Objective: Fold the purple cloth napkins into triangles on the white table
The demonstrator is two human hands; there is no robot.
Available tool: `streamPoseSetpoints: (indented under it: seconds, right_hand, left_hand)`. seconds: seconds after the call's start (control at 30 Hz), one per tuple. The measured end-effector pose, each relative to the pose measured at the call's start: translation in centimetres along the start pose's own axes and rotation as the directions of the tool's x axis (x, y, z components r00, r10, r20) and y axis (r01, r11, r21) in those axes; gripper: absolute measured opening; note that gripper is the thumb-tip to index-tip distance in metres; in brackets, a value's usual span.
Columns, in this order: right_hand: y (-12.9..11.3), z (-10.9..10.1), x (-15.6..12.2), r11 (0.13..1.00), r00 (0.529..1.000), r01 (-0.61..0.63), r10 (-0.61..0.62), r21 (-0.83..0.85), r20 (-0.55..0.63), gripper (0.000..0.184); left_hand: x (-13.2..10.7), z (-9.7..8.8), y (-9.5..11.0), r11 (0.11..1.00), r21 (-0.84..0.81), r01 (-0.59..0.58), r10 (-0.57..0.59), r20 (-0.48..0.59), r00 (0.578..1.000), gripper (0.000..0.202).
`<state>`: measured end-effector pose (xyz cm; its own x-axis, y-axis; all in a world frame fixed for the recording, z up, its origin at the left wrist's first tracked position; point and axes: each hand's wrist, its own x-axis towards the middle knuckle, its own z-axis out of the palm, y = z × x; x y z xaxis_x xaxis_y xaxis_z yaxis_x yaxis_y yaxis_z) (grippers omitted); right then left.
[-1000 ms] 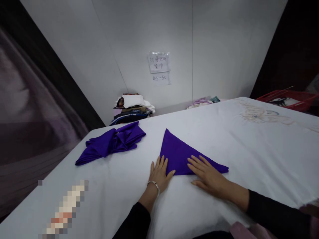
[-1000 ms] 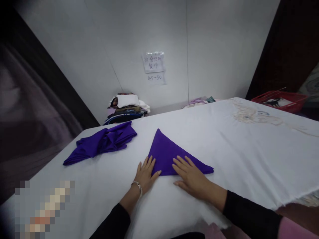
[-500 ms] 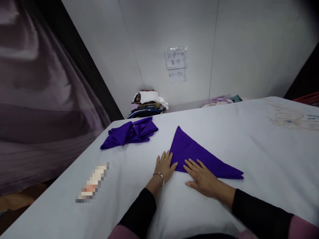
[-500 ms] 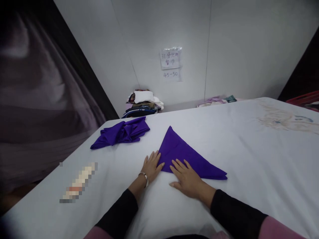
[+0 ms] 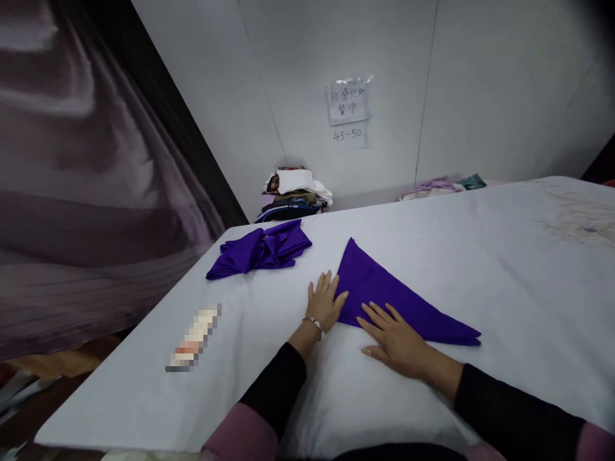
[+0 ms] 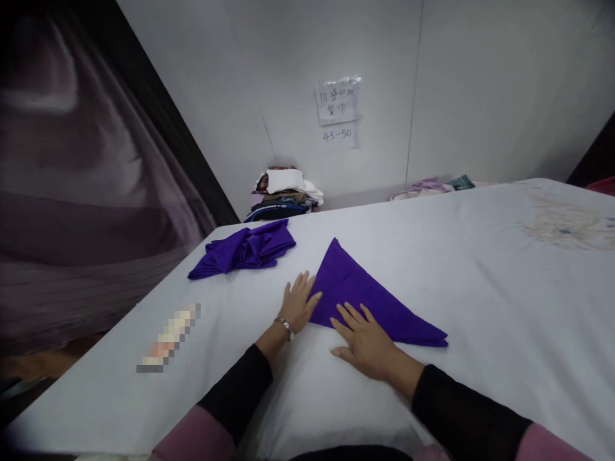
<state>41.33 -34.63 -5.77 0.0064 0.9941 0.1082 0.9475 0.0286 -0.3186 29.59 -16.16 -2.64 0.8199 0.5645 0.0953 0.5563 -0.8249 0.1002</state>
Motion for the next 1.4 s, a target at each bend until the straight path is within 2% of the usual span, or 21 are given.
streamPoseSetpoints:
  seconds: [0.07, 0.13, 0.23, 0.4, 0.67, 0.97, 1.17, 1.4]
  right_hand:
    - [-0.2, -0.3, 0.0, 1.000, 1.000, -0.005, 0.005, 0.001, 0.019, 0.066]
    - [-0.3, -0.7, 0.1, 1.000, 0.999, -0.015, 0.015, 0.007, 0.038, 0.067]
    - [-0.6, -1.1, 0.2, 0.999, 0.998, -0.044, 0.042, 0.028, 0.055, 0.070]
    - [-0.4, -1.8, -0.8, 0.994, 0.995, -0.092, 0.089, 0.063, 0.049, 0.076]
    - [0.7, -3.6, -5.7, 0.983, 0.984, -0.173, 0.171, 0.055, 0.047, 0.074]
    - [1.3, -4.1, -10.5, 0.950, 0.950, -0.310, 0.309, 0.029, 0.041, 0.073]
    - [2.0, -4.0, -13.2, 0.923, 0.923, -0.384, 0.384, -0.034, 0.012, 0.068]
    - [3.0, -3.0, -16.3, 0.892, 0.898, -0.439, 0.431, -0.109, -0.091, 0.064]
  left_hand:
    - [0.1, 0.8, 1.9, 0.993, -0.007, -0.122, 0.122, 0.005, 0.993, 0.055]
    - [0.2, 1.6, 2.9, 0.987, 0.000, -0.162, 0.162, 0.060, 0.985, 0.055]
    - [0.7, 2.5, 3.0, 0.987, 0.030, -0.156, 0.150, 0.144, 0.978, 0.059]
    - [1.4, 2.8, 2.6, 0.984, 0.083, -0.158, 0.145, 0.146, 0.979, 0.060]
    - [1.6, 2.4, 2.9, 0.984, 0.100, -0.145, 0.126, 0.173, 0.977, 0.061]
    - [1.6, 2.2, 3.1, 0.983, 0.119, -0.138, 0.117, 0.165, 0.979, 0.059]
    - [1.6, 2.3, 3.1, 0.983, 0.116, -0.139, 0.119, 0.165, 0.979, 0.060]
    - [1.4, 2.3, 3.0, 0.986, 0.083, -0.143, 0.129, 0.153, 0.980, 0.062]
